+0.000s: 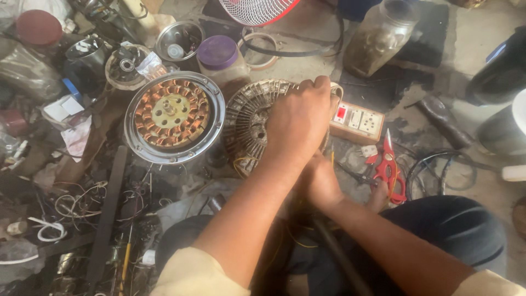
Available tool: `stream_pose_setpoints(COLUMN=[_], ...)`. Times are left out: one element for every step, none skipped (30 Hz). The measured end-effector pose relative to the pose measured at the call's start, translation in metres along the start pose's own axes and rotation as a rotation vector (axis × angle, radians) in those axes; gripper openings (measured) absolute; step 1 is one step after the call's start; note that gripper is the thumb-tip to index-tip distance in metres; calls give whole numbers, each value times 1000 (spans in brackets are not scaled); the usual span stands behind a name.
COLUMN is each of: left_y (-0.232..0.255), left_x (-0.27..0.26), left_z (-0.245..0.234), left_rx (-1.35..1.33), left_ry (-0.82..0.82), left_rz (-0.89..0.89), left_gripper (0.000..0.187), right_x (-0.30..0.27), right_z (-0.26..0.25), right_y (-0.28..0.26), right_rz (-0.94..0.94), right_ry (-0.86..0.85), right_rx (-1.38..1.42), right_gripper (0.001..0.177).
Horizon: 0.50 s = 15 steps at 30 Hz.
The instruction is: The person reassembles the internal components of a fan by placing a copper stator onto a motor housing, hammering it into place with a mallet, and wiping down parts with a cloth.
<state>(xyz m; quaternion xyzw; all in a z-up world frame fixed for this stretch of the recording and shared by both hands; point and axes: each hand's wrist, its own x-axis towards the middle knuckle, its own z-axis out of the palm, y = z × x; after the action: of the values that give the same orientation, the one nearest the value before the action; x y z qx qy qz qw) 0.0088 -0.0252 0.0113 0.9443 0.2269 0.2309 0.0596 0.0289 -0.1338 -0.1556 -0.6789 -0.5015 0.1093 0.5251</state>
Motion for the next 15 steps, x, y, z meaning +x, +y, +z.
stream_pose_setpoints(left_y=[1, 3, 4, 5, 2, 0, -3, -7, -12, -18, -24, -29, -32, -35, -34], left_x=[0, 0, 0, 0, 0, 0, 2, 7, 11, 9, 5, 3, 1, -1, -3], left_z=[0, -1, -1, -2, -4, -6, -7, -9, -12, -16, -19, -22, -22, -21, -18], left_rx=[0, 3, 3, 2, -65, -132, -128, -129, -128, -122, -130, -138, -138, -170, -209], left_ry=[0, 4, 9, 10, 5, 1, 3, -78, -155, -150, -123, -97, -96, -51, -6], left_rz=[1, -15, -31, -29, -53, -77, -74, -85, -93, -87, -41, 6, 14, -12, -46], left_gripper=[30, 31, 32, 32, 34, 36, 36, 34, 31, 31, 30, 30, 30, 35, 40], right_x=[-1, -2, -2, -1, 1, 1, 4, 11, 21, 30, 40, 50, 53, 52, 45], right_z=[2, 3, 5, 5, 2, -5, -9, -16, -26, -38, -56, -76, -84, -83, -82], right_y=[0, -2, -6, -13, -21, -30, -37, -41, -40, -38, -31, -21, -12, -3, 5], right_rz=[101, 101, -14, -131, -134, -109, -85, -88, 18, 124, 117, -91, -292, -288, -307], right_ry=[19, 20, 65, 107, 109, 55, 3, 7, -224, -455, -441, -461, -483, -476, -385], right_rx=[78, 79, 35, -8, -8, -92, -173, -171, -355, -538, -542, -765, -984, -988, -943], right_gripper=[33, 33, 37, 40, 40, 41, 41, 41, 44, 48, 48, 40, 33, 33, 37])
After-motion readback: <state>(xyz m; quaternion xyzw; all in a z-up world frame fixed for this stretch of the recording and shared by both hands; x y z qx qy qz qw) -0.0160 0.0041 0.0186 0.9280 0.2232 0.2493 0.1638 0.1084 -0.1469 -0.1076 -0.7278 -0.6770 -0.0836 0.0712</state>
